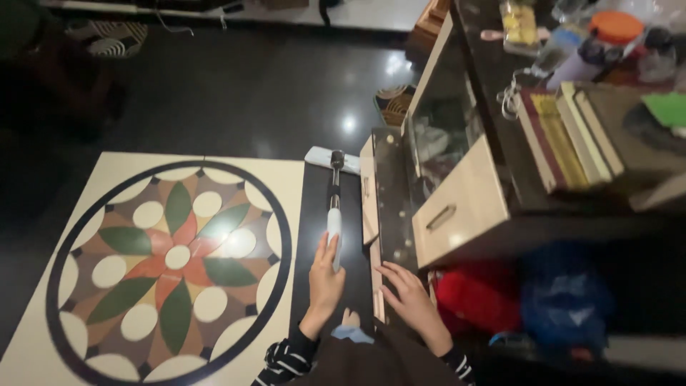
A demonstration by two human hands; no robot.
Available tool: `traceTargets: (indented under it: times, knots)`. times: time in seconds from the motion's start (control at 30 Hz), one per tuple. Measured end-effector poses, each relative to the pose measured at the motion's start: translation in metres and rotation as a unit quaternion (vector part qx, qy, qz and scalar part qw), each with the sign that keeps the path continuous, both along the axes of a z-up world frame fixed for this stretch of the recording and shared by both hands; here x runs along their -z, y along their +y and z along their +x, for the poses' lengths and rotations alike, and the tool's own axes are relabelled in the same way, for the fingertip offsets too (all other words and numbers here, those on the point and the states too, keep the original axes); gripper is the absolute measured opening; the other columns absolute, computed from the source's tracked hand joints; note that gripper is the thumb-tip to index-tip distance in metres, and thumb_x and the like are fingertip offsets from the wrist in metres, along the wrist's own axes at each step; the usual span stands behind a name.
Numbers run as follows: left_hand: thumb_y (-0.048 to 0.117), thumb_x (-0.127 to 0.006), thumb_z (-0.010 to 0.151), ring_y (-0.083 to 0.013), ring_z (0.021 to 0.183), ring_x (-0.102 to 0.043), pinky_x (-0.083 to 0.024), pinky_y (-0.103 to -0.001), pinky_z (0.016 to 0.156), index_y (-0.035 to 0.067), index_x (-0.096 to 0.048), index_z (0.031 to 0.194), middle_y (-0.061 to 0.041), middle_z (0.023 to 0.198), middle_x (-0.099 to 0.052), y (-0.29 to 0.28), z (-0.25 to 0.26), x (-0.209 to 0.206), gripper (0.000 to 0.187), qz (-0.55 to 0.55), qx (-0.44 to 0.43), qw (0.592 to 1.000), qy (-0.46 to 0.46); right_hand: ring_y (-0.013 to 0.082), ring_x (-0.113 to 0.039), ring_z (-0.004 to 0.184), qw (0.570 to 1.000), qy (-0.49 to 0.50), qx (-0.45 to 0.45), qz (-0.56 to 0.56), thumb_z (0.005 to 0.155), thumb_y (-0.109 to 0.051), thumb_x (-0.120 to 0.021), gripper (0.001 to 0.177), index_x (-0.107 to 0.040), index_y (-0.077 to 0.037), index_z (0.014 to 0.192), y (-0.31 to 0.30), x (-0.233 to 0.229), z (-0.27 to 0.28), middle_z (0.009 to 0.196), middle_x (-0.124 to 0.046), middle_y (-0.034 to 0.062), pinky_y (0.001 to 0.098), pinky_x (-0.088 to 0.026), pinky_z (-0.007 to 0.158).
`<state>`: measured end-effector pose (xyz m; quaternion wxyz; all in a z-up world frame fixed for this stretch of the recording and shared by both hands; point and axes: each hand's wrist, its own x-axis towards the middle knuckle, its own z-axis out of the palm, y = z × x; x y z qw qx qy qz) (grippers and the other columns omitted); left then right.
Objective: The person cleans the tiled floor by hand using a spray mop, moving the mop head across different rooms and around furniture.
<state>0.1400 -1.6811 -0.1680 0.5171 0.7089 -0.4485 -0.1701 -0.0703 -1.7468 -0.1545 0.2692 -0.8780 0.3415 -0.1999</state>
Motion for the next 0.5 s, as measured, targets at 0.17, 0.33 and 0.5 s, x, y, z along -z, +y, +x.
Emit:
traceTargets:
  times: [0.17,0.33,0.5]
  knots:
    - [-0.01,-0.064,0.073,-0.0386,0.132,-0.056,-0.051,-0.039,0.103,0.006,-0.052,0.146,-0.019,0.16,-0.041,-0.062,0.02,0.002,0.076,0.018,-0.005,1.0,0.015,0.035,-0.056,0.129,0.999,0.004,0.007,-0.044,0.094,-0.019,-0.065,0.042,-0.063,-0.014,0.136,-0.074,-0.011,0.006,0.139,-0.061,0.0121,0.0445,-0.043,0.107]
    - [-0.01,-0.063,0.075,-0.0389,0.133,-0.056,-0.052,-0.039,0.103,0.007,-0.048,0.149,-0.019,0.161,-0.038,-0.116,0.042,0.018,0.078,0.039,-0.035,0.999,-0.002,0.0322,-0.058,0.126,1.0,0.004,0.023,0.017,0.093,-0.02,-0.065,0.044,-0.063,-0.015,0.137,-0.118,-0.013,0.024,0.139,-0.06,0.0108,0.0412,-0.046,0.105]
    - [-0.008,-0.066,0.073,-0.0418,0.134,-0.052,-0.05,-0.041,0.103,0.007,-0.043,0.152,-0.022,0.16,-0.036,-0.178,0.077,0.047,0.083,0.027,-0.034,0.998,-0.036,0.0321,-0.059,0.126,0.998,0.0,0.02,0.064,0.095,-0.02,-0.064,0.041,-0.064,-0.016,0.136,-0.15,0.001,0.051,0.139,-0.061,0.0103,0.0405,-0.046,0.104]
